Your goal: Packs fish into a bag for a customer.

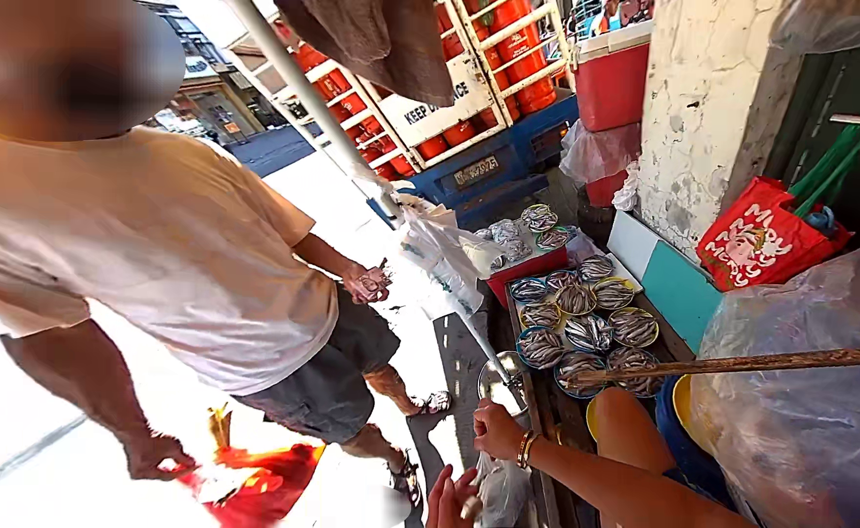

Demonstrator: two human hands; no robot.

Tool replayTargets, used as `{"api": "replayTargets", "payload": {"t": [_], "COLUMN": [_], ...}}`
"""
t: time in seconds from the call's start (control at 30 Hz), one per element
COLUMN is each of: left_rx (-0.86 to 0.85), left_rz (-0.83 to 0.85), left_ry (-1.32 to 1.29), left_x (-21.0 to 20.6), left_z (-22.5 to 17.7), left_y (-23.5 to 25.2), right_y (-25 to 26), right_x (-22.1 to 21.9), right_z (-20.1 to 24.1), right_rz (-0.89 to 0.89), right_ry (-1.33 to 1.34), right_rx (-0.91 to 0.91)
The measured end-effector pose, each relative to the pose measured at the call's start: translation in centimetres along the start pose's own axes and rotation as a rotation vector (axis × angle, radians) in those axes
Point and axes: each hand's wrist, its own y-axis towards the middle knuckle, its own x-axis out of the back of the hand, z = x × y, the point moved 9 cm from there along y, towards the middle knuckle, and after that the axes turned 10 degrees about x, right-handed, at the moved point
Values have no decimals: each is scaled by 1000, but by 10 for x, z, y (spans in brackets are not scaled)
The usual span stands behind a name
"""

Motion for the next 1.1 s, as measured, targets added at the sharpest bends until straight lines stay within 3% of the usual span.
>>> {"api": "replayTargets", "payload": {"t": [0.1,0.17,0.27,0.4,0.5,0.6,0.73,0.97,1.1], "left_rx": [75,84,46,-9,-23,-39,-156,-295,-323], "left_rz": [-165,-181,-175,-109,-174,-210,-189,-104,-58], "left_ry": [-3,-102,-287,-459,-506,-411,-186,135,149], "left_x": [1,2,5,-1,7,12,19,24,18], "left_z": [3,3,-6,-20,-41,-69,-129,-250,-283], "left_y": [1,4,11,19,28,31,20,15,24], "right_y": [-8,-18,-30,-40,-31,1,35,17,24], "right_x": [-39,-57,-64,-47,-3,35,21,33,34], "right_z": [47,69,90,111,135,145,156,156,145], "right_rz": [180,199,126,-81,-161,-281,-194,-142,-125], "right_ry": [-262,-355,-490,-576,-452,-480,-492,-377,-287], "right_rx": [36,89,222,536,509,325,223,289,242]}}
